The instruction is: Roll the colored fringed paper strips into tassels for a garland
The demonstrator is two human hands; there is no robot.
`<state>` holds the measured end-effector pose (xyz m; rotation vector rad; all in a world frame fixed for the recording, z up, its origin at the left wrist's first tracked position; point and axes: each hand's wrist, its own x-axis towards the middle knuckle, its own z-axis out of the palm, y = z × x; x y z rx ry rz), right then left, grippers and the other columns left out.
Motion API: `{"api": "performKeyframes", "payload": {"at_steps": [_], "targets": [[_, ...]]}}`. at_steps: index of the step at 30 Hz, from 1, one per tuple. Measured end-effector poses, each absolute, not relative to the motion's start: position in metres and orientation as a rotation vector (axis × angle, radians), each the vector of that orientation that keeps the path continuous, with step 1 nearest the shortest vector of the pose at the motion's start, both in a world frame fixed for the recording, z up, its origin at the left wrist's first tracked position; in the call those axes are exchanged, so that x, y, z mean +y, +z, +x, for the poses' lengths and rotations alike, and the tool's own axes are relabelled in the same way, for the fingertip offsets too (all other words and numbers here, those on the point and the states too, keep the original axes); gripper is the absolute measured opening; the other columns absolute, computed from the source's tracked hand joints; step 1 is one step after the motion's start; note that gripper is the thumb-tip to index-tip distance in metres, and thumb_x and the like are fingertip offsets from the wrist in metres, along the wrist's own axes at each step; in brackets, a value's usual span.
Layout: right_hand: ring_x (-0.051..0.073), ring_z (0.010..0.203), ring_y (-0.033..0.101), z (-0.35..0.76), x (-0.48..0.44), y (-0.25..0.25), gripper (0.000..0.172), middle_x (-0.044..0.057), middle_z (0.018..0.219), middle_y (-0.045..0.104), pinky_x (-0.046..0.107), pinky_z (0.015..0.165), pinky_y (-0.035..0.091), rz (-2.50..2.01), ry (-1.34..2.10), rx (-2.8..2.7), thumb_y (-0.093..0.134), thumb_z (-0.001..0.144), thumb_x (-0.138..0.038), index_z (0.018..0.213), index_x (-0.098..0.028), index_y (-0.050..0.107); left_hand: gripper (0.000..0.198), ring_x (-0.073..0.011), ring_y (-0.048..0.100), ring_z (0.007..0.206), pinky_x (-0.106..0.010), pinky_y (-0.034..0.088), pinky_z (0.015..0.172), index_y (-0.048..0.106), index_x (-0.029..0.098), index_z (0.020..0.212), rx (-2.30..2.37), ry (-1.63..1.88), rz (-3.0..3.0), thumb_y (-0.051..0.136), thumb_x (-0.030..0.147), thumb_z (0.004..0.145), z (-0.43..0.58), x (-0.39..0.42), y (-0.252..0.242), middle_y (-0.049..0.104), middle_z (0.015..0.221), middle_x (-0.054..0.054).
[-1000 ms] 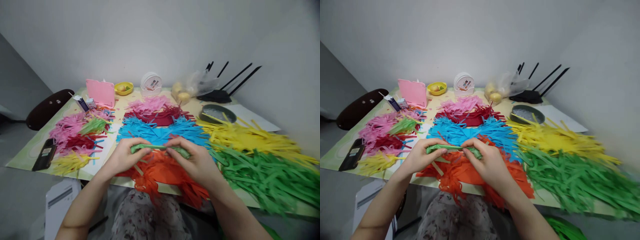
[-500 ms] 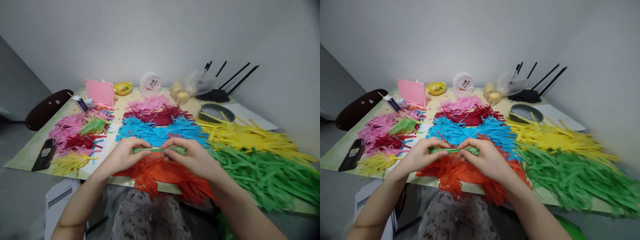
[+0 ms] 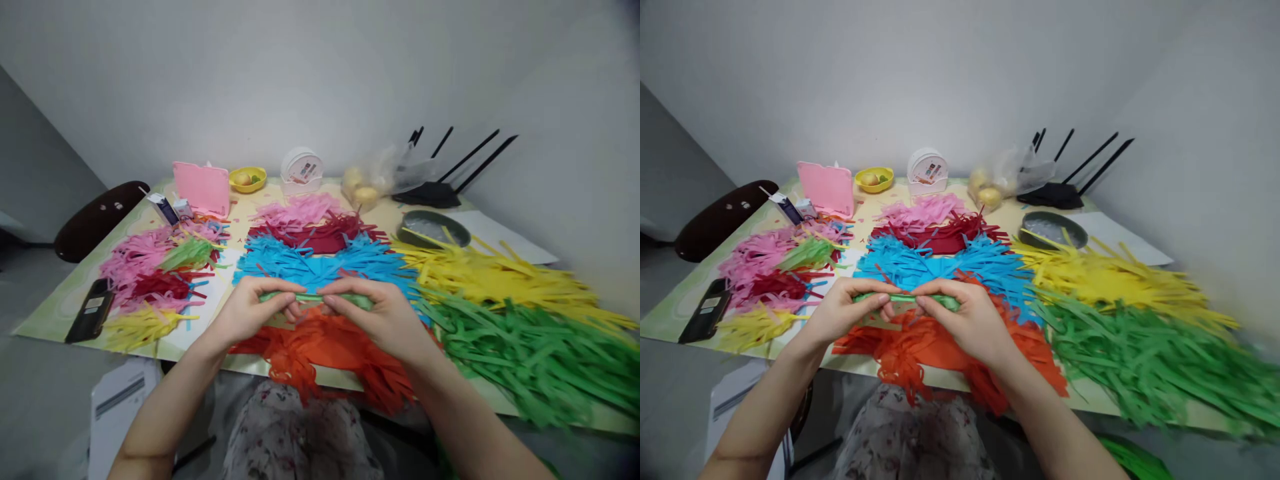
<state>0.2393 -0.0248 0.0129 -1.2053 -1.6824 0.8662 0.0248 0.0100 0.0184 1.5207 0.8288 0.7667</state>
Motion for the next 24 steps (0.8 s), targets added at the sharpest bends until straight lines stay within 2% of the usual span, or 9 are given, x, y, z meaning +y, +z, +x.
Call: {"api": "performKeyframes", "payload": {"at_steps": [5,14,20,22,24], "targets": [[0.019,0.069,0.072,0.241,-0.023,0.009,0.021,0.005,0.074,0.077,0.029,0.067,0.058,-1.131,1.015,-1.577,0.067,0.084,-0.033,0.093,-0.019,0.079,0.023,-0.0132,0.069,0.066,-0.023,0.055,0.068,0.077,0.015,0.101,0.752,0.800,1.313,0.067,0.022,0.082,0.021,0.012,0.010,0.075,0.075,-0.005],[0.018,0.070,0.072,0.241,-0.018,0.008,0.013,0.005,0.074,0.077,0.026,0.065,0.057,-1.004,1.071,-1.582,0.068,0.080,-0.022,0.082,-0.021,0.080,0.014,-0.0131,0.066,0.060,-0.024,0.054,0.062,0.080,0.015,0.078,0.678,0.863,1.251,0.066,0.015,0.075,0.020,0.019,0.000,0.074,0.068,-0.006],[0.016,0.063,0.072,0.236,-0.017,-0.002,0.010,0.004,0.069,0.076,0.023,0.059,0.057,-1.026,1.186,-1.397,0.066,0.079,-0.021,0.076,-0.019,0.075,0.023,-0.0140,0.067,0.069,-0.024,0.052,0.068,0.078,0.016,0.078,0.708,0.966,1.586,0.057,0.008,0.076,0.015,0.015,-0.009,0.073,0.075,-0.006],[0.016,0.062,0.072,0.237,-0.018,-0.002,0.012,0.004,0.069,0.076,0.023,0.058,0.056,-1.010,1.127,-1.450,0.064,0.080,-0.020,0.075,-0.018,0.074,0.023,-0.0154,0.068,0.073,-0.025,0.053,0.070,0.077,0.017,0.081,0.685,0.911,1.679,0.056,0.009,0.079,0.010,0.015,-0.006,0.073,0.077,-0.006],[0.016,0.064,0.072,0.239,-0.019,0.000,0.014,0.004,0.071,0.076,0.023,0.060,0.056,-0.996,0.978,-1.587,0.060,0.080,-0.016,0.077,-0.018,0.074,0.019,-0.0187,0.070,0.086,-0.028,0.053,0.078,0.075,0.017,0.083,0.633,0.796,1.802,0.056,0.012,0.083,0.005,0.016,0.003,0.075,0.089,-0.008]]}}
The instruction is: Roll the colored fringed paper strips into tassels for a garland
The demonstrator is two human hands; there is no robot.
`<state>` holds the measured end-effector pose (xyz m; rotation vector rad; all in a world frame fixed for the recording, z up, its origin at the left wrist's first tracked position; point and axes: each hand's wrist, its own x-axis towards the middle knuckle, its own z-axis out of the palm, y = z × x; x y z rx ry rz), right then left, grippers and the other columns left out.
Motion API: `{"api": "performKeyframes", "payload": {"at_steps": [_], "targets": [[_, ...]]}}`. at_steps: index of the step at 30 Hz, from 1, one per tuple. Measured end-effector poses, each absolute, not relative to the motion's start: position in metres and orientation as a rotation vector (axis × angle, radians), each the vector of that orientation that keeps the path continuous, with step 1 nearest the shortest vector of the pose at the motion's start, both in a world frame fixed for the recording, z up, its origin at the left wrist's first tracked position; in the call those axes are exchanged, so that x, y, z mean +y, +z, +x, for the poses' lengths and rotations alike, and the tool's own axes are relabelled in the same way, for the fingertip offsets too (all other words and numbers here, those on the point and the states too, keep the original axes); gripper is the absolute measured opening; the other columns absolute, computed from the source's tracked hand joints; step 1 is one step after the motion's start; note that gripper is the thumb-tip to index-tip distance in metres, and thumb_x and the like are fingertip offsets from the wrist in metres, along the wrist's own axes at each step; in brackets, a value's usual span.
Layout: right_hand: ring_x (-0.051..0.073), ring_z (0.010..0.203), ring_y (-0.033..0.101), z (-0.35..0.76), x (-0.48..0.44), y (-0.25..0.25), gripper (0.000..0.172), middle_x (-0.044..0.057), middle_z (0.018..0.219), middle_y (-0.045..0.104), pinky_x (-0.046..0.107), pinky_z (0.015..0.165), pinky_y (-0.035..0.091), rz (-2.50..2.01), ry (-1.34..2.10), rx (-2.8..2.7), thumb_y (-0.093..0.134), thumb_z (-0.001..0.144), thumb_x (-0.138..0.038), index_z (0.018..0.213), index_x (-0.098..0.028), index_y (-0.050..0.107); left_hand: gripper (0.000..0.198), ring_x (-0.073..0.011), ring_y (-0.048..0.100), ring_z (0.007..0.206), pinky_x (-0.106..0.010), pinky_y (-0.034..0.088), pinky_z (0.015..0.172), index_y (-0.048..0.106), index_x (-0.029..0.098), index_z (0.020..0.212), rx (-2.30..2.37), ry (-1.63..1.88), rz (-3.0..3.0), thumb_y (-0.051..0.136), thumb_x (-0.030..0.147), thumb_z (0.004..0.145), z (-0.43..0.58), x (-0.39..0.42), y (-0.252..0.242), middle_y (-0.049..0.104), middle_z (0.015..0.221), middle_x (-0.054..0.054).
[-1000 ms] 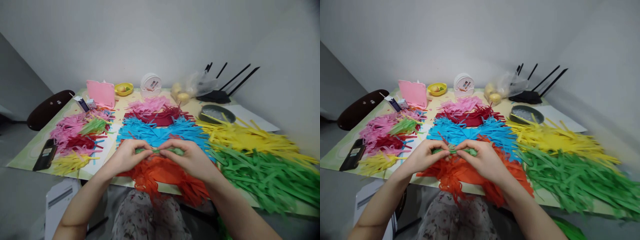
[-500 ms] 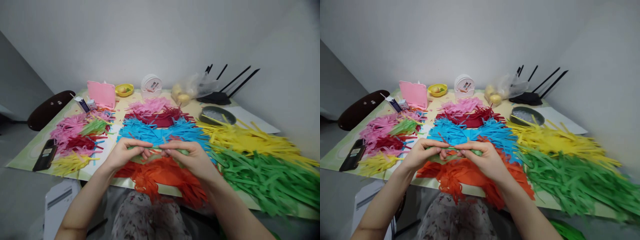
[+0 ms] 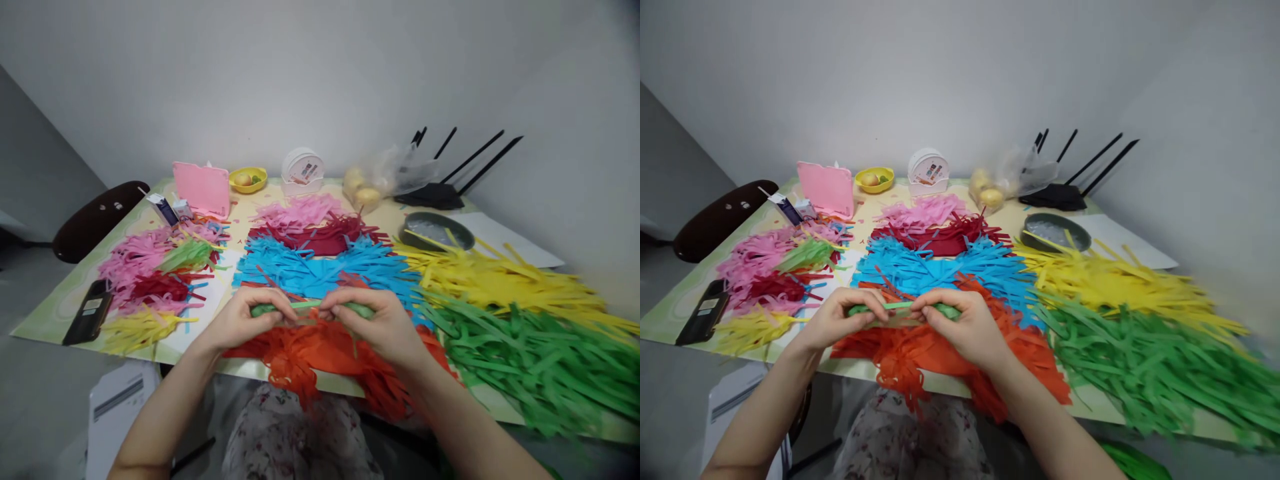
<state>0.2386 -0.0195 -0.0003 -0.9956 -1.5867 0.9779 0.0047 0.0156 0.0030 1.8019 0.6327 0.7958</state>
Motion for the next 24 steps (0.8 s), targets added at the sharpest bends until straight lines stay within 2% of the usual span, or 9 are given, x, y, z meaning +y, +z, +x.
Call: {"api": "performKeyframes", "payload": {"at_steps": [2,4,6,10,13,15,17,20,24], "targets": [[0.015,0.067,0.071,0.240,-0.020,0.003,0.019,0.003,0.074,0.076,0.023,0.065,0.056,-0.962,0.774,-1.766,0.056,0.082,-0.011,0.079,-0.019,0.073,0.016,-0.0225,0.067,0.106,-0.033,0.050,0.092,0.073,0.018,0.089,0.635,0.740,1.939,0.058,0.017,0.086,0.003,0.017,0.014,0.074,0.108,-0.010],[0.014,0.069,0.070,0.240,-0.022,0.005,0.022,0.002,0.075,0.076,0.024,0.070,0.055,-0.897,0.597,-1.924,0.054,0.083,-0.009,0.081,-0.021,0.072,0.015,-0.0234,0.062,0.116,-0.036,0.045,0.101,0.072,0.019,0.098,0.693,0.746,2.068,0.060,0.023,0.089,0.005,0.019,0.023,0.072,0.116,-0.010],[0.014,0.073,0.070,0.240,-0.023,0.007,0.024,0.002,0.078,0.076,0.025,0.076,0.055,-0.835,0.496,-2.036,0.052,0.085,-0.008,0.085,-0.021,0.072,0.016,-0.0213,0.066,0.108,-0.036,0.044,0.103,0.072,0.021,0.101,0.719,0.691,2.184,0.061,0.026,0.090,0.010,0.020,0.027,0.075,0.106,-0.007],[0.015,0.084,0.070,0.245,-0.023,0.014,0.026,0.004,0.091,0.076,0.026,0.079,0.054,-0.807,0.478,-2.181,0.052,0.087,-0.009,0.100,-0.021,0.070,0.013,-0.0150,0.070,0.084,-0.040,0.038,0.108,0.072,0.021,0.091,0.770,0.663,2.486,0.059,0.021,0.092,0.016,0.022,0.016,0.077,0.087,-0.001],[0.020,0.099,0.068,0.252,-0.016,0.024,0.030,0.008,0.111,0.073,0.031,0.085,0.053,-0.970,0.639,-2.159,0.057,0.089,-0.024,0.117,-0.021,0.067,0.016,-0.0143,0.069,0.087,-0.047,0.028,0.114,0.069,0.021,0.097,0.817,0.976,2.878,0.056,0.013,0.092,0.014,0.021,0.003,0.077,0.087,0.000],[0.022,0.101,0.068,0.251,-0.008,0.028,0.033,0.009,0.114,0.073,0.033,0.084,0.053,-1.109,0.860,-2.088,0.057,0.091,-0.036,0.117,-0.020,0.068,0.017,-0.0142,0.069,0.090,-0.048,0.024,0.115,0.067,0.021,0.102,0.709,1.173,3.087,0.056,0.011,0.092,0.011,0.021,-0.002,0.078,0.090,0.001],[0.021,0.088,0.069,0.245,0.000,0.024,0.034,0.009,0.099,0.076,0.031,0.075,0.053,-1.135,1.182,-2.026,0.055,0.091,-0.046,0.103,-0.019,0.073,0.017,-0.0143,0.069,0.094,-0.046,0.024,0.116,0.066,0.019,0.105,0.610,1.293,3.172,0.056,0.013,0.093,0.008,0.021,-0.006,0.078,0.097,0.000],[0.017,0.069,0.066,0.229,0.004,0.011,0.039,0.006,0.076,0.073,0.027,0.065,0.051,-1.029,1.607,-1.813,0.062,0.084,-0.054,0.084,-0.016,0.070,0.019,-0.0149,0.069,0.101,-0.044,0.025,0.115,0.066,0.019,0.109,0.596,1.374,3.172,0.054,0.015,0.095,0.004,0.022,-0.011,0.077,0.104,-0.001],[0.014,0.065,0.064,0.213,-0.004,-0.002,0.034,0.002,0.069,0.070,0.026,0.065,0.050,-0.926,1.643,-1.532,0.073,0.077,-0.050,0.082,-0.017,0.067,0.025,-0.0149,0.070,0.101,-0.043,0.029,0.112,0.066,0.025,0.108,0.768,1.409,2.940,0.052,0.012,0.093,0.005,0.024,-0.025,0.078,0.100,0.000]]}}
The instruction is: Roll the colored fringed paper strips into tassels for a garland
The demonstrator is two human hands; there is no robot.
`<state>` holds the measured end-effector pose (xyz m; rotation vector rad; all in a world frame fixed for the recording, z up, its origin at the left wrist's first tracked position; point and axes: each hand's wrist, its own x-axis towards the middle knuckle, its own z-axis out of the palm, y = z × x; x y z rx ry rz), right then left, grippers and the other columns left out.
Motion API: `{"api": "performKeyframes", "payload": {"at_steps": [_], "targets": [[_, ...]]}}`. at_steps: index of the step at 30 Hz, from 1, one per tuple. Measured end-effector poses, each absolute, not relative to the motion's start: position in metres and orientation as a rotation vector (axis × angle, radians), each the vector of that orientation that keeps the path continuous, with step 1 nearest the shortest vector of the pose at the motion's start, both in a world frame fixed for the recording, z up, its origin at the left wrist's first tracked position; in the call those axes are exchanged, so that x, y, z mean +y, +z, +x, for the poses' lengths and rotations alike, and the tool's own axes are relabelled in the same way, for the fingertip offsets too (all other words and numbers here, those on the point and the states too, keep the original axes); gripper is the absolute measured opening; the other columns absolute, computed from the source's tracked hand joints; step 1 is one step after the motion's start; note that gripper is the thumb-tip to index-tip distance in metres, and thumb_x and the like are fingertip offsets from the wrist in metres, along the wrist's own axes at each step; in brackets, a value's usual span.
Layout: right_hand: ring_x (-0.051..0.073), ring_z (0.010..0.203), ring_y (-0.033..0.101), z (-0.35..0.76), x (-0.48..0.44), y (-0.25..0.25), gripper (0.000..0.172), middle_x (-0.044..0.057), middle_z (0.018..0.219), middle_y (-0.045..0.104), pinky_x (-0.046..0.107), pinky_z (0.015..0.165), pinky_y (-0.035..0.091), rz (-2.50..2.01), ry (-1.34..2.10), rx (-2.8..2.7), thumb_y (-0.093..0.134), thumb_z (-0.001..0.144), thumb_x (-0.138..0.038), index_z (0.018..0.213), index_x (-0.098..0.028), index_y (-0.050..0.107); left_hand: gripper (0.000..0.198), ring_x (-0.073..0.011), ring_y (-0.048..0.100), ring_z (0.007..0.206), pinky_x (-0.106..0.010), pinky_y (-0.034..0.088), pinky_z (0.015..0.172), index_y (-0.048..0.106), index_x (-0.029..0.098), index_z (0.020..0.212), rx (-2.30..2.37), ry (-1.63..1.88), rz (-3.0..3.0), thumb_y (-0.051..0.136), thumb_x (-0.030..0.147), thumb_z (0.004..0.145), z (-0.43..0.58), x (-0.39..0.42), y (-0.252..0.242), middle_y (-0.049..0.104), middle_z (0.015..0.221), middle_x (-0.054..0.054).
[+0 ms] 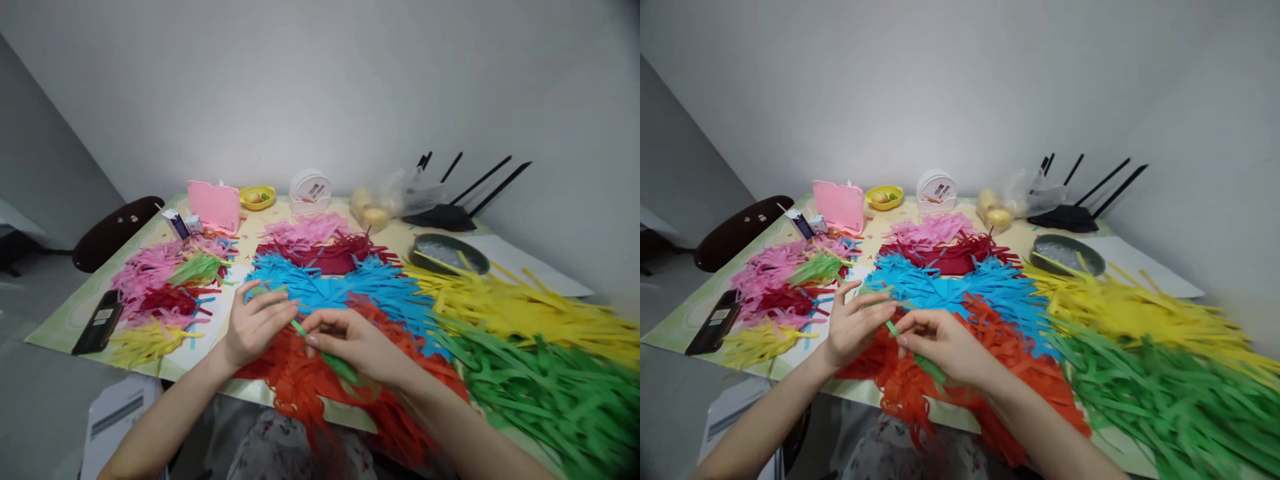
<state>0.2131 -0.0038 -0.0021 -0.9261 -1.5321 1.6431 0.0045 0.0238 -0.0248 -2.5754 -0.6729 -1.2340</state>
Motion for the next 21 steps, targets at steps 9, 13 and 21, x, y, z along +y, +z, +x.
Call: {"api": "performKeyframes", "payload": {"at_steps": [9,13,21], "targets": [[0.015,0.065,0.067,0.202,0.015,0.007,0.019,0.002,0.070,0.072,0.027,0.067,0.054,-0.774,1.402,-1.404,0.073,0.079,-0.039,0.085,-0.020,0.074,0.018,-0.0205,0.072,0.098,-0.047,0.040,0.108,0.074,0.025,0.094,-1.357,-2.004,-2.575,0.056,0.023,0.091,0.045,0.024,-0.024,0.077,0.103,-0.004],[0.016,0.070,0.067,0.205,0.037,0.004,0.019,0.002,0.073,0.072,0.028,0.070,0.053,-0.785,1.255,-1.436,0.071,0.080,-0.038,0.085,-0.020,0.071,0.021,-0.0241,0.063,0.119,-0.046,0.044,0.107,0.076,0.022,0.097,-1.574,-2.173,-2.691,0.056,0.024,0.090,0.053,0.037,-0.014,0.073,0.117,-0.008],[0.014,0.075,0.065,0.210,0.054,-0.007,0.013,0.000,0.081,0.067,0.025,0.073,0.051,-0.900,0.994,-1.421,0.061,0.087,-0.033,0.092,-0.021,0.056,0.030,-0.0273,0.063,0.118,-0.043,0.045,0.106,0.076,0.015,0.098,-1.805,-2.279,-2.712,0.063,0.039,0.085,0.076,0.069,-0.017,0.068,0.125,-0.014]]}}
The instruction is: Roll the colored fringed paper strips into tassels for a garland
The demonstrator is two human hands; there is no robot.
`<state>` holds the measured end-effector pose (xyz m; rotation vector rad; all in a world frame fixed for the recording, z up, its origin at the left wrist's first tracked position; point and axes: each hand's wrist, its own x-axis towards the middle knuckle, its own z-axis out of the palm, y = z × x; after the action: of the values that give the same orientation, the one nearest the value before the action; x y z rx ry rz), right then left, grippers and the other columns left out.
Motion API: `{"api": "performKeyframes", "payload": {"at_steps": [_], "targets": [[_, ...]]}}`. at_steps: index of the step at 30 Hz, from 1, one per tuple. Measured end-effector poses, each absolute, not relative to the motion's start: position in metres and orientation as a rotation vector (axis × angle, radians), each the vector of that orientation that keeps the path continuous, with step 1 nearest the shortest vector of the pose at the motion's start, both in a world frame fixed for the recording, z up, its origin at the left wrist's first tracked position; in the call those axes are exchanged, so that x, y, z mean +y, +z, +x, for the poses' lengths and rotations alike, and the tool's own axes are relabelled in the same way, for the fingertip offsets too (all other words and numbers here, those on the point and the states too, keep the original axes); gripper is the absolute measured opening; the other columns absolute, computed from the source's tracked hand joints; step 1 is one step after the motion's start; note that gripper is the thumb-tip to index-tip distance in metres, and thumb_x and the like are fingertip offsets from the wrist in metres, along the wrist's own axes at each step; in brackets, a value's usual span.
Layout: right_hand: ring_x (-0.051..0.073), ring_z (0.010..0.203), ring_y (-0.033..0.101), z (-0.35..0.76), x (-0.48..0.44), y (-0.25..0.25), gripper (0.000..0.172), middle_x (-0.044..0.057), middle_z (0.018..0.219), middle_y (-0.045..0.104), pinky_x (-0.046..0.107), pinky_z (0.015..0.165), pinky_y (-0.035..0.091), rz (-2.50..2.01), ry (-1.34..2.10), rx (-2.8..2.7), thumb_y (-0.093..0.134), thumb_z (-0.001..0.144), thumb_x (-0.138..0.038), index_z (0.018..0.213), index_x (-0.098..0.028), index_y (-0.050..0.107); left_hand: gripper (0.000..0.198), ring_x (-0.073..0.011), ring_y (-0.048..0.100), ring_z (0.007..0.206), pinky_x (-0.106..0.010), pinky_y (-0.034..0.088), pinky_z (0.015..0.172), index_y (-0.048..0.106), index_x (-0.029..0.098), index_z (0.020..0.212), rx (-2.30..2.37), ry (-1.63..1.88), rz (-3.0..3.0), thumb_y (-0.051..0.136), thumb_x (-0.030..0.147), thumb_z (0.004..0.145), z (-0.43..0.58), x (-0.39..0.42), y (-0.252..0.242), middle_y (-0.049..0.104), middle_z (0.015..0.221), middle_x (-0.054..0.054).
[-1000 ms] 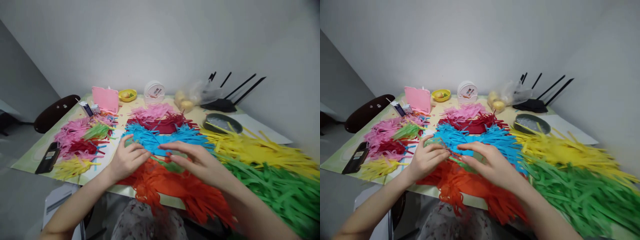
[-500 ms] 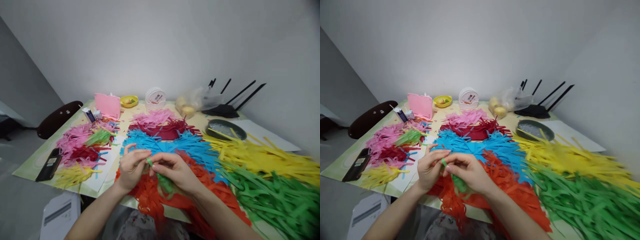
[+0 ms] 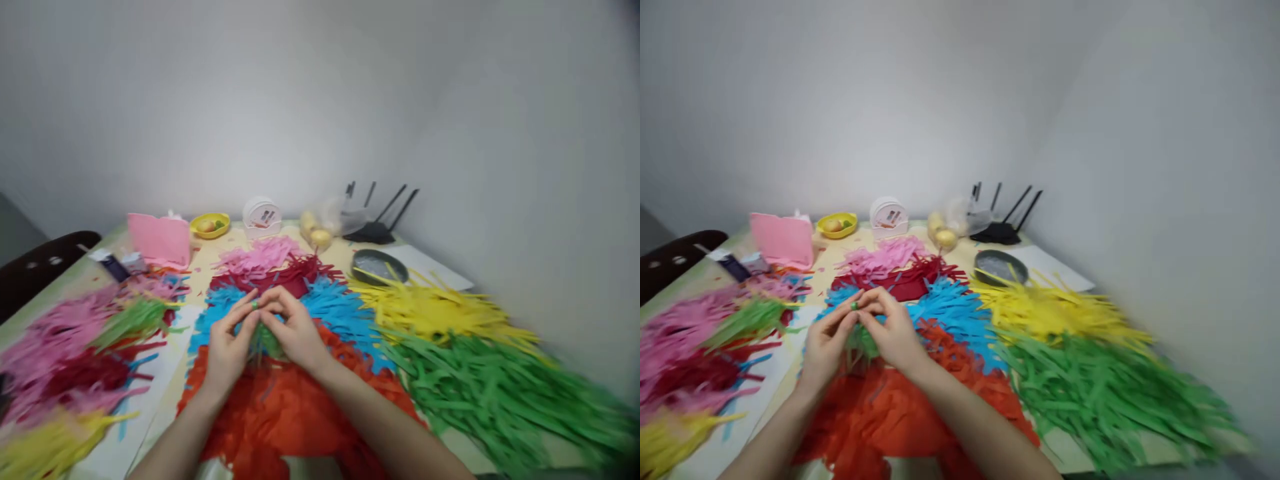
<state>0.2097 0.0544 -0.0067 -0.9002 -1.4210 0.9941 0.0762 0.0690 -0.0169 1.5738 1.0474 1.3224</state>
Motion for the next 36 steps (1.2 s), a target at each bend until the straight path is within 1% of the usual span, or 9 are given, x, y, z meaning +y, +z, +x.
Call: {"api": "performKeyframes", "payload": {"at_steps": [7,11,14,19,24,26,29,33,36], "targets": [[0.019,0.098,0.066,0.348,0.132,0.005,0.024,0.007,0.107,0.072,0.034,0.089,0.050,-1.695,0.295,-1.645,0.047,0.097,-0.026,0.104,-0.018,0.069,0.034,-0.0219,0.069,0.094,-0.032,0.053,0.091,0.076,0.017,0.089,1.296,1.437,1.424,0.069,0.048,0.079,0.053,0.102,-0.014,0.077,0.094,-0.007],[0.020,0.100,0.064,0.457,0.175,-0.008,0.028,0.009,0.116,0.064,0.041,0.087,0.054,-2.074,0.267,-1.501,0.059,0.094,-0.033,0.115,-0.015,0.062,0.039,-0.0165,0.067,0.075,-0.022,0.055,0.071,0.077,0.019,0.093,1.357,1.476,1.238,0.079,0.047,0.066,0.028,0.109,-0.011,0.073,0.073,-0.001],[0.021,0.103,0.063,0.494,0.190,-0.034,0.030,0.009,0.121,0.061,0.039,0.086,0.054,-2.261,0.323,-1.491,0.060,0.093,-0.033,0.119,-0.017,0.061,0.043,-0.0160,0.065,0.072,-0.020,0.054,0.067,0.078,0.020,0.093,1.433,1.421,1.248,0.081,0.049,0.061,0.019,0.112,-0.012,0.071,0.066,0.000],[0.022,0.104,0.063,0.506,0.207,-0.074,0.033,0.011,0.122,0.061,0.040,0.087,0.054,-2.433,0.357,-1.473,0.061,0.093,-0.033,0.120,-0.015,0.060,0.039,-0.0155,0.059,0.059,-0.023,0.050,0.059,0.079,0.019,0.093,1.483,1.284,1.526,0.076,0.048,0.066,0.020,0.110,-0.014,0.064,0.057,0.000],[0.018,0.094,0.065,0.510,0.202,-0.082,0.028,0.008,0.113,0.064,0.037,0.081,0.056,-2.371,0.275,-1.481,0.060,0.093,-0.032,0.115,-0.015,0.061,0.038,-0.0116,0.050,0.053,-0.020,0.040,0.049,0.077,0.014,0.099,1.387,1.179,1.628,0.067,0.044,0.077,0.027,0.099,-0.011,0.058,0.056,0.000],[0.014,0.079,0.064,0.512,0.194,-0.077,0.016,0.004,0.093,0.067,0.029,0.070,0.054,-2.282,0.218,-1.484,0.062,0.092,-0.029,0.096,-0.014,0.065,0.035,-0.0109,0.050,0.051,-0.019,0.039,0.048,0.077,0.013,0.098,1.326,1.169,1.635,0.064,0.040,0.080,0.029,0.094,-0.011,0.056,0.055,0.001],[0.016,0.059,0.061,0.503,0.184,-0.062,0.025,0.007,0.059,0.061,0.028,0.053,0.040,-2.096,0.113,-1.449,0.063,0.085,-0.019,0.061,-0.020,0.055,0.025,-0.0111,0.055,0.052,-0.020,0.043,0.051,0.077,0.015,0.093,1.300,1.195,1.671,0.064,0.033,0.081,0.030,0.086,-0.012,0.063,0.058,0.000],[0.017,0.067,0.067,0.428,0.150,-0.028,0.003,0.007,0.073,0.069,0.027,0.059,0.045,-1.707,0.197,-1.519,0.058,0.085,-0.024,0.084,-0.022,0.055,0.014,-0.0153,0.065,0.066,-0.024,0.050,0.066,0.077,0.018,0.089,1.294,1.236,1.856,0.069,0.027,0.082,0.035,0.072,-0.010,0.073,0.071,-0.004],[0.017,0.068,0.065,0.338,0.099,-0.002,0.007,0.003,0.073,0.067,0.028,0.063,0.049,-1.249,0.520,-1.683,0.058,0.085,-0.026,0.089,-0.021,0.056,0.011,-0.0172,0.067,0.073,-0.027,0.049,0.071,0.077,0.020,0.085,1.244,1.260,2.022,0.069,0.028,0.084,0.041,0.059,-0.007,0.076,0.076,-0.004]]}}
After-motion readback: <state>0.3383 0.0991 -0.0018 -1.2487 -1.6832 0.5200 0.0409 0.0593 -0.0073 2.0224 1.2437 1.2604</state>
